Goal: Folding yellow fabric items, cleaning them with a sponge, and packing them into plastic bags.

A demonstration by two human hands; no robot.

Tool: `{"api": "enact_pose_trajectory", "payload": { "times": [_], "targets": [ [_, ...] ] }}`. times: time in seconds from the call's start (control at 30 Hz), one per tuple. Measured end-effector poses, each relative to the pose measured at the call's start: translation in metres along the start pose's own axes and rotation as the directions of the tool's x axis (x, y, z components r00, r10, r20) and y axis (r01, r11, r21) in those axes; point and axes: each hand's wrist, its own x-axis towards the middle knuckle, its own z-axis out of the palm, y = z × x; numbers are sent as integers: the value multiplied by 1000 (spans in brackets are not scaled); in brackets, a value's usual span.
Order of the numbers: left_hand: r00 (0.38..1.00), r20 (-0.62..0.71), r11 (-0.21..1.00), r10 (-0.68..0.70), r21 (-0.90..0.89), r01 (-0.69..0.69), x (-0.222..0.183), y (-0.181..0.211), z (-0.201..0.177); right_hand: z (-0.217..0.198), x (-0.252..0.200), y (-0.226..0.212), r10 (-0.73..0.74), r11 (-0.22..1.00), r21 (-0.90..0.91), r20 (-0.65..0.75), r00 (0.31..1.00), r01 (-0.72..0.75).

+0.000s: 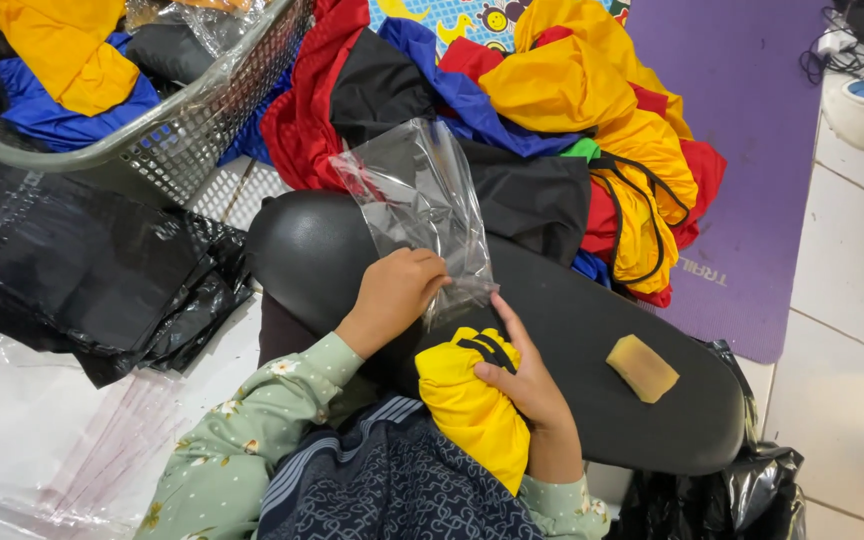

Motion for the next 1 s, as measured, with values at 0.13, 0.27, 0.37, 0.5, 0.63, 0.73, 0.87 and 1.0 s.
{"api": "enact_pose_trajectory", "payload": {
  "times": [0.13, 0.27, 0.37, 0.5, 0.63, 0.73, 0.87, 1.0],
  "targets": [
    [998, -36, 970, -46, -239, 36, -1, 12, -7, -12, 0, 11, -82, 980, 180, -38, 996, 88],
    [997, -79, 879, -25, -476, -16, -3, 28, 11, -8, -6, 12, -170, 971, 170, -18, 985, 171],
    [988, -83, 756, 127, -637, -151, 0, 40, 14, 18, -20, -21, -326, 943, -95, -83, 942, 319],
    [923, -171, 676, 346, -637, -371, 5, 55, 15, 29, -55, -57, -600, 661, -617, -94, 795, 426],
    [813, -285, 742, 508, -334, -581, 22, 67, -1, 28, -79, -80, -717, 281, -866, 97, 691, 413],
    [783, -324, 848, 530, 200, -491, -6, 43, 29, 10, -78, -70, -668, 288, -870, 116, 735, 399],
    [923, -184, 941, 339, 90, -327, -46, -1, 7, -16, -66, -38, -534, 283, -865, 216, 818, 413],
    [929, -369, 999, 2, 45, 15, -66, -23, -47, -14, -61, -17, -342, 326, -881, 229, 911, 344]
  ]
}}
